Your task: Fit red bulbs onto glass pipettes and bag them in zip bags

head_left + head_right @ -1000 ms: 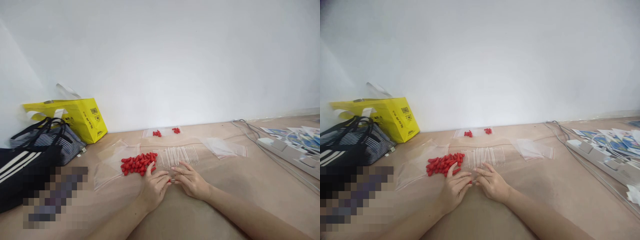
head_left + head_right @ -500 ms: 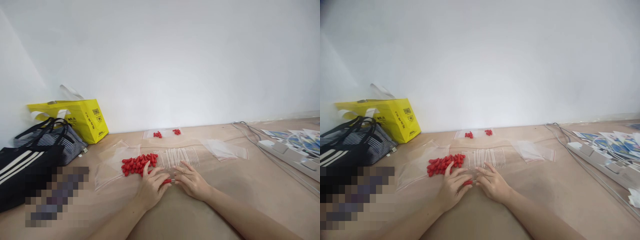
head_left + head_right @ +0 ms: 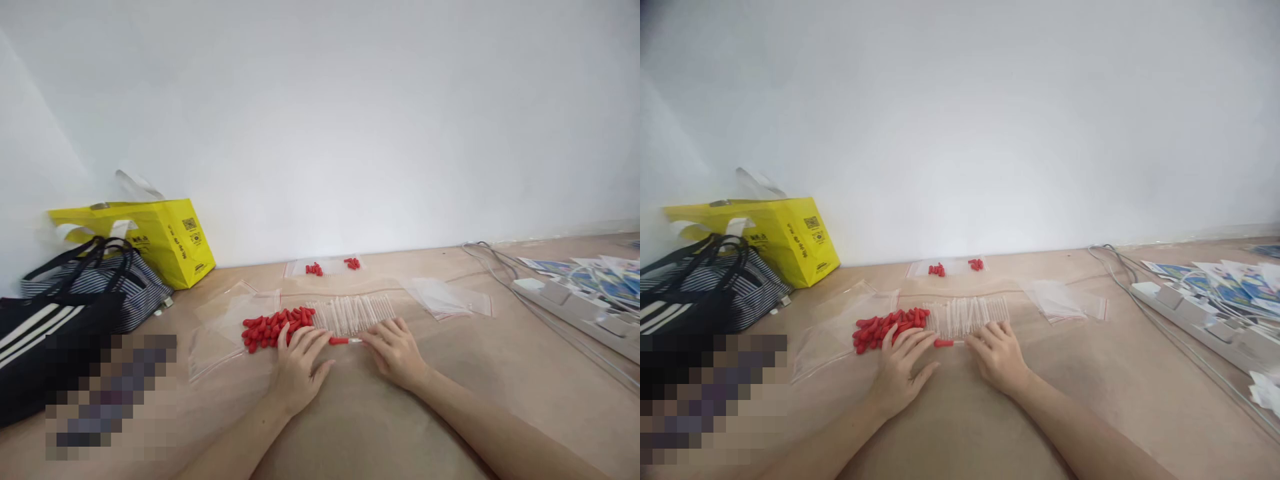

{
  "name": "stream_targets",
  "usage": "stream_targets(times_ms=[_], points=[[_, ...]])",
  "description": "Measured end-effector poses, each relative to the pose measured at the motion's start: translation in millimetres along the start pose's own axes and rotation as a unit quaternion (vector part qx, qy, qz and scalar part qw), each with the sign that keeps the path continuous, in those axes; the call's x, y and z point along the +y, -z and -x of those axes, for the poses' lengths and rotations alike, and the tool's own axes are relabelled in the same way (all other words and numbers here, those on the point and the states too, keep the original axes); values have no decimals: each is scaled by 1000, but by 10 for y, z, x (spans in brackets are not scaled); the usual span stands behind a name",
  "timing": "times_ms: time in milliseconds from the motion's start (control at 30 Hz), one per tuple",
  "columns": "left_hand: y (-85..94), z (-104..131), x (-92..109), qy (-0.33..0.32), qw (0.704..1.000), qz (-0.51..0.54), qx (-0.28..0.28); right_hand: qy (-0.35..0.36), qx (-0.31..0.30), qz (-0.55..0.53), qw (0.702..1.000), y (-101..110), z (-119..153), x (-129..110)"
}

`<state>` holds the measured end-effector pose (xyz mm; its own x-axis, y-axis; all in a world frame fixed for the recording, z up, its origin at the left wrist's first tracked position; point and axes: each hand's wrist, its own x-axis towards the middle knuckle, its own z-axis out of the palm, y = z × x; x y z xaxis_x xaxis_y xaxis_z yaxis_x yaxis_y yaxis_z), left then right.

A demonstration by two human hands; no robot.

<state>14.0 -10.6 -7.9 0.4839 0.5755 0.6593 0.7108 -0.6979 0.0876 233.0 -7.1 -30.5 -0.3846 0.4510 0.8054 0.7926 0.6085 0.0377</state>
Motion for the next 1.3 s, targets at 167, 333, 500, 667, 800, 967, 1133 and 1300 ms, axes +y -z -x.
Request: stream_targets(times_ms=[167,333,500,667,800,967,1133,1300], points=[[-13,17,-62,57,997,-54,-21,-248,-46,132,959,18,40,364],[-29,59,-98,116,990,-78,-30,-405,-174,187,878,7,22,606],[-26,77,-103,137,986,-85,-52,-444,-243,170,846,-50,-18,630],[-9,66,-107,153,981,-94,-68,-439,-263,164,843,-66,-25,595],[14,67,-135,170,975,-114,-80,-441,-268,155,842,-64,-12,604],[38,64,-158,186,971,-121,-92,-448,-237,133,852,-66,-5,627],[48,55,-152,193,968,-130,-94,-454,-229,98,856,-70,-16,612],[30,57,-175,196,967,-134,-96,-456,-238,98,852,-70,-29,615]])
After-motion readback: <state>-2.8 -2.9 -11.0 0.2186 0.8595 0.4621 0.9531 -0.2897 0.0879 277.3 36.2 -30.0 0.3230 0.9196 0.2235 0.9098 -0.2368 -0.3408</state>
